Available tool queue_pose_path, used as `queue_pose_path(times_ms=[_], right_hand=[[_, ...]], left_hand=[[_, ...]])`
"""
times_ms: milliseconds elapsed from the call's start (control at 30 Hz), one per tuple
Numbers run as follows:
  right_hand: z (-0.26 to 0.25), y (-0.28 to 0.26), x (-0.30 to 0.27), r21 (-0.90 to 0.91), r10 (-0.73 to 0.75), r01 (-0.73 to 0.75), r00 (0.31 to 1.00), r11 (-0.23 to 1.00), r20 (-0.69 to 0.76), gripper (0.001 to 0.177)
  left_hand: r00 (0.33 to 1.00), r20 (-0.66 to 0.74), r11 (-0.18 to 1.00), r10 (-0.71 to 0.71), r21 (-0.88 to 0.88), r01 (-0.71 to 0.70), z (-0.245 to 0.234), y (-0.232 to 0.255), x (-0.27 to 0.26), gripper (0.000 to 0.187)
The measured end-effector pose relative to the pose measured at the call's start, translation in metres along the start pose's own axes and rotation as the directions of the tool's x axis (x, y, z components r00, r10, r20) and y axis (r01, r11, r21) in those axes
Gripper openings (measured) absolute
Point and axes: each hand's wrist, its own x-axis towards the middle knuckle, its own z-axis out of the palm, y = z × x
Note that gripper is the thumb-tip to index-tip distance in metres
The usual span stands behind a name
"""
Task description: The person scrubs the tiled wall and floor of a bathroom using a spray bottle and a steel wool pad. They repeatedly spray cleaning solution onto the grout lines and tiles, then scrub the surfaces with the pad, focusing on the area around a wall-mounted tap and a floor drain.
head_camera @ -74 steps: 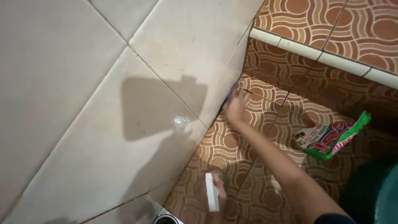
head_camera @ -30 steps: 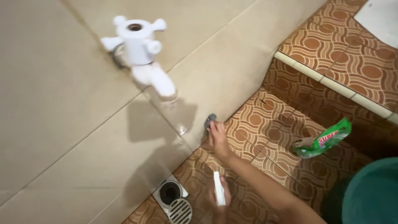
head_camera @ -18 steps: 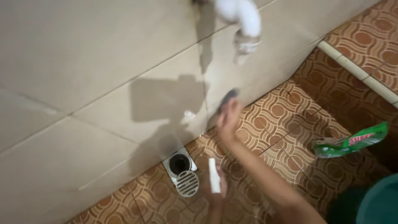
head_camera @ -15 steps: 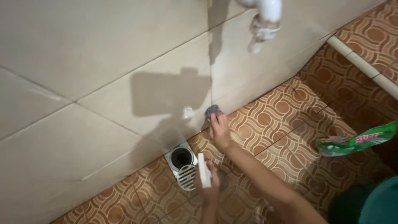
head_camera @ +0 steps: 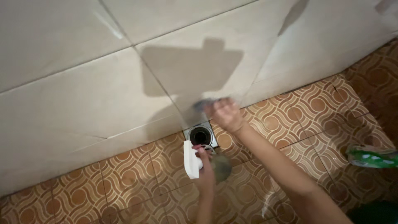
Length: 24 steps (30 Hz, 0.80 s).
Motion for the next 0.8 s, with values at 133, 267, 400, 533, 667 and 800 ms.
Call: queue_pose_path(times_ms=[133, 267, 400, 533, 667, 800], right_hand=[[-0.021, 0.031, -0.009, 0.005, -0.315, 0.356, 0.819, 0.934, 0.480, 0.065], [-0.054, 0.079, -0.022, -0.009, -0.001, 0.002, 0.984, 1.000, 0.179, 0.061], [-0.040, 0.081, -0.042, 0.031, 0.205, -0.204, 0.978, 0.978, -0.040, 0.044], [-0.004, 0.047, -0.057, -0.081, 0.144, -0.156, 0.980, 0.985, -0.136, 0.036], [0.005, 0.007, -0.061, -0.014, -0.108, 0.117, 0.949, 0.993, 0.297, 0.045], [0.007, -0.009, -0.050, 0.059, -0.337, 0.445, 0.577, 0.893, 0.744, 0.031]], left_hand=[[0.999, 0.000, 0.997, 0.043, -0.061, -0.043, -0.003, 0.013, 0.004, 0.022], [0.998, 0.039, 0.998, 0.052, -0.029, -0.051, -0.007, 0.019, 0.006, 0.022], [0.995, 0.092, 1.000, -0.026, 0.005, 0.026, -0.001, 0.023, 0.000, 0.021], [0.992, 0.122, 0.999, -0.024, -0.025, 0.028, 0.013, 0.027, -0.005, 0.021], [0.987, 0.156, 0.999, 0.032, 0.026, -0.036, 0.019, 0.022, -0.009, 0.021], [0.974, 0.226, 1.000, 0.013, -0.027, -0.007, 0.031, 0.012, -0.011, 0.019]])
